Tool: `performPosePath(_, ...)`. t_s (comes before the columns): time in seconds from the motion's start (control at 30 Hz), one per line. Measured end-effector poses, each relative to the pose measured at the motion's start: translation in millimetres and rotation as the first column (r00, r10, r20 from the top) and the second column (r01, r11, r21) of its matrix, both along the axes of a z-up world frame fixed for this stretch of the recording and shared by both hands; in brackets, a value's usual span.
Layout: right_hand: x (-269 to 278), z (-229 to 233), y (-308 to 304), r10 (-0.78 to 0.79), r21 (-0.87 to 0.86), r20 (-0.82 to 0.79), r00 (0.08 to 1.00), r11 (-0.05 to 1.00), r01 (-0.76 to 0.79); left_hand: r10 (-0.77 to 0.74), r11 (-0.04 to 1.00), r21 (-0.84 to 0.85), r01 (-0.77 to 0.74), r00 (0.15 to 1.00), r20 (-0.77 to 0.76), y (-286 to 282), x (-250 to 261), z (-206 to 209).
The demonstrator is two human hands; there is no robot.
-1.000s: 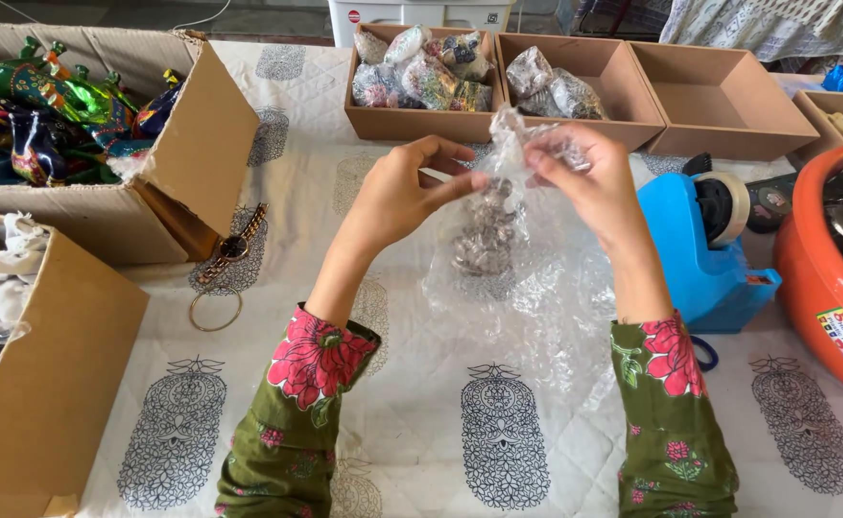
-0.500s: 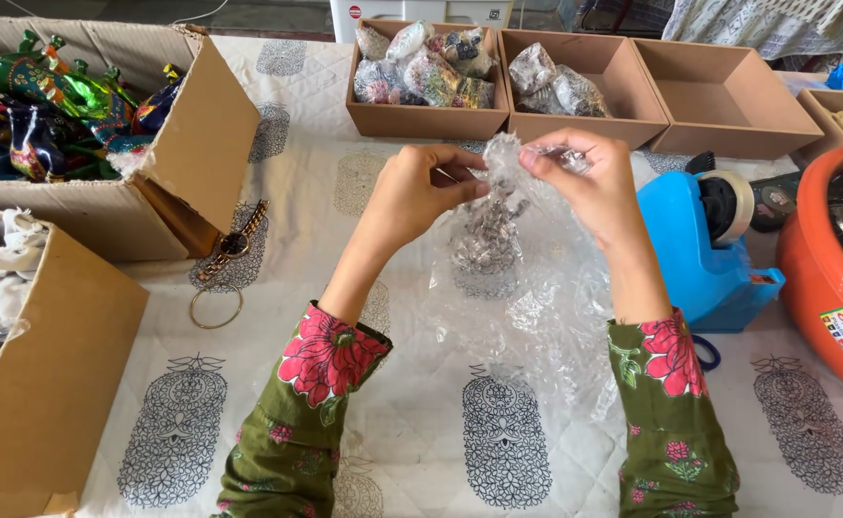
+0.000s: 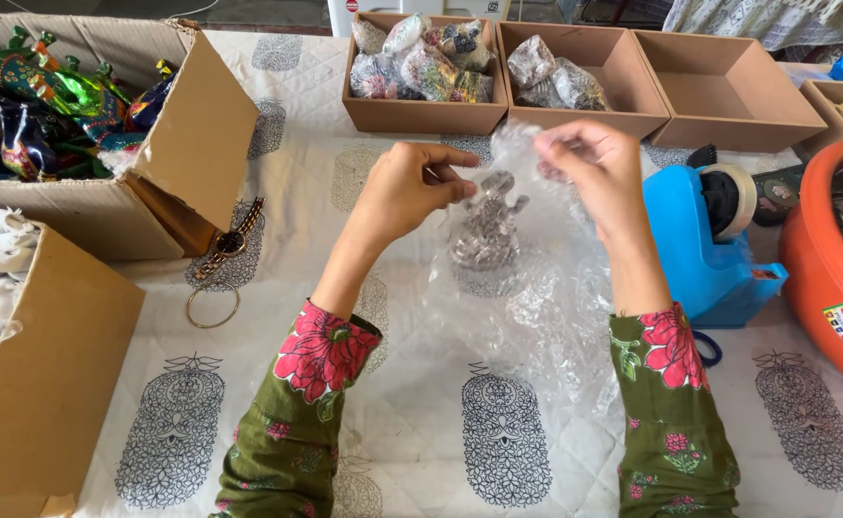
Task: The person wraps small metallic figurines and other items in bubble wrap by hand and places them into cardboard boxes on a table.
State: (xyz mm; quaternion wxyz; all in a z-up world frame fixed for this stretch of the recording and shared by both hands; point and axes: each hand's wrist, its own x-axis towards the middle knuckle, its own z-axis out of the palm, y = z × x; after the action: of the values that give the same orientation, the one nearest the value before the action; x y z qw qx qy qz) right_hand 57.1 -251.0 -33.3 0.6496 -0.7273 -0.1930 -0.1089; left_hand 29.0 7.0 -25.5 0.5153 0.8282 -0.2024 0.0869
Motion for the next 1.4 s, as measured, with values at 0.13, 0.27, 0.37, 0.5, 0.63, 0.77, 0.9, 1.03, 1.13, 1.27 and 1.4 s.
performPosePath(0.13,0.2,1.7,-7.9,0.002,0.018,-0.012,1.0,1.0,-0.002,-0.004,1.0,-0.024,0.004,1.0,0.015,4.3,0.5,1.6)
performPosePath(0.27,-5.7,12.0,-7.0,0.104,-0.012,-0.069,0.992,0.994,-0.105,0.02,0.999,-0.026,-0.02,1.0,-0.002,7.1,3.4,-3.1)
performPosePath(0.37,-27.4,39.9,4.2,0.153,0.018,-0.197,0.968,0.988,-0.152,0.036,0.999,-0.014,-0.035,0.997,0.071,3.6,1.8,-4.3)
performPosePath(0.5,-11.3,16.8,-8.4,0.245,-0.063,-0.065,0.967,0.966,-0.249,0.015,0.999,0.035,-0.023,0.979,0.202,-8.7,-13.0,0.7)
performPosePath(0.63,-1.2,1.8,-10.0,0.164,-0.137,-0.072,0.984,0.975,-0.173,0.063,0.983,0.152,-0.102,0.967,0.247,-12.0,-17.9,4.7)
performPosePath(0.77,-4.4,5.8,-4.0,0.153,-0.052,-0.083,0.985,0.986,-0.157,0.028,0.994,0.1,-0.047,0.982,0.189,-12.5,-16.6,8.9)
performPosePath(0.9,-5.0,4.1,1.7,0.221,-0.048,-0.056,0.974,0.973,-0.224,0.071,0.997,0.03,-0.074,0.994,0.081,-17.9,-11.0,1.0)
performPosePath(1.03,-5.3,1.8,7.0,0.209,-0.119,-0.039,0.977,0.97,-0.212,0.056,0.998,0.01,-0.058,0.991,0.119,-22.0,-10.7,-4.1)
performPosePath(1.13,-5.6,3.4,9.8,0.242,-0.049,-0.024,0.97,0.969,-0.243,0.082,0.996,0.017,-0.085,0.986,0.142,-23.2,-13.3,1.2)
performPosePath(1.27,-12.7,9.9,14.7,0.109,-0.199,-0.084,0.991,0.972,-0.123,0.089,0.995,0.022,-0.093,0.984,0.153,-20.0,-11.2,1.6)
performPosePath(1.4,-18.5,14.3,18.4,0.053,-0.284,-0.046,0.998,0.957,-0.064,0.022,0.999,-0.039,-0.022,1.0,-0.01,-12.3,-7.2,3.3)
